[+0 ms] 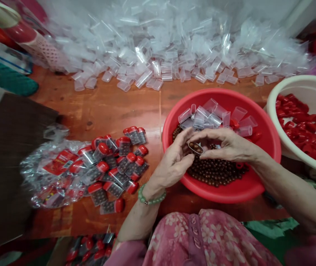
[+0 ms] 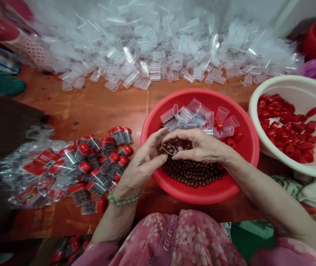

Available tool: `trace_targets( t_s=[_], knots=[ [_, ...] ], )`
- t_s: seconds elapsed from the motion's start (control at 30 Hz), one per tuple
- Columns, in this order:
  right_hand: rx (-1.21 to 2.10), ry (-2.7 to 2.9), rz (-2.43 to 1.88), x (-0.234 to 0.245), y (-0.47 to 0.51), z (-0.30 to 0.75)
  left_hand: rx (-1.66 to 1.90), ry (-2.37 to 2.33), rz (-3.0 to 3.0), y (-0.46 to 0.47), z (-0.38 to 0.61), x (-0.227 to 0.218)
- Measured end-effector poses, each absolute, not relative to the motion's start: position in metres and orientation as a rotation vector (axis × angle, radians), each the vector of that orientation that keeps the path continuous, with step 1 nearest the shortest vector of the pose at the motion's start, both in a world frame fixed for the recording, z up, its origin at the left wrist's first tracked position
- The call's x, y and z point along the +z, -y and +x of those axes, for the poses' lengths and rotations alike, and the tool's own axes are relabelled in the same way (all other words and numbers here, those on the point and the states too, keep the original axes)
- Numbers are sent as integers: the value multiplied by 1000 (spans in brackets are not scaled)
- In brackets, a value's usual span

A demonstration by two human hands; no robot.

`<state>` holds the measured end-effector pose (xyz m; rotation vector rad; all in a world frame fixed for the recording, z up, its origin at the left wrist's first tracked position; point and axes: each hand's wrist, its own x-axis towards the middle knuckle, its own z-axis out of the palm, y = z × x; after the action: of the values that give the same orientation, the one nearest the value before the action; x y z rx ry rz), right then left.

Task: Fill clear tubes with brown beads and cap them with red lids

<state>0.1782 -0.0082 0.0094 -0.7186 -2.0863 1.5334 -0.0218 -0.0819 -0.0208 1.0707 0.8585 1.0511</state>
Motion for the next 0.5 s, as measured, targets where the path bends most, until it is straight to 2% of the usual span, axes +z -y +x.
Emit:
trace_targets(
  t_s=[0.17,0.3,0.5],
  knots=[
    [1614,1943,-672,6,6,179,967,-948,1214,76,-20,-17],
    [1651,1889,-726,3,6,181,965,-884,1055,75,-17,-17],
    [1253,2131,-701,11,6,181,1079,-847,1090,73,-14,-19]
  ],
)
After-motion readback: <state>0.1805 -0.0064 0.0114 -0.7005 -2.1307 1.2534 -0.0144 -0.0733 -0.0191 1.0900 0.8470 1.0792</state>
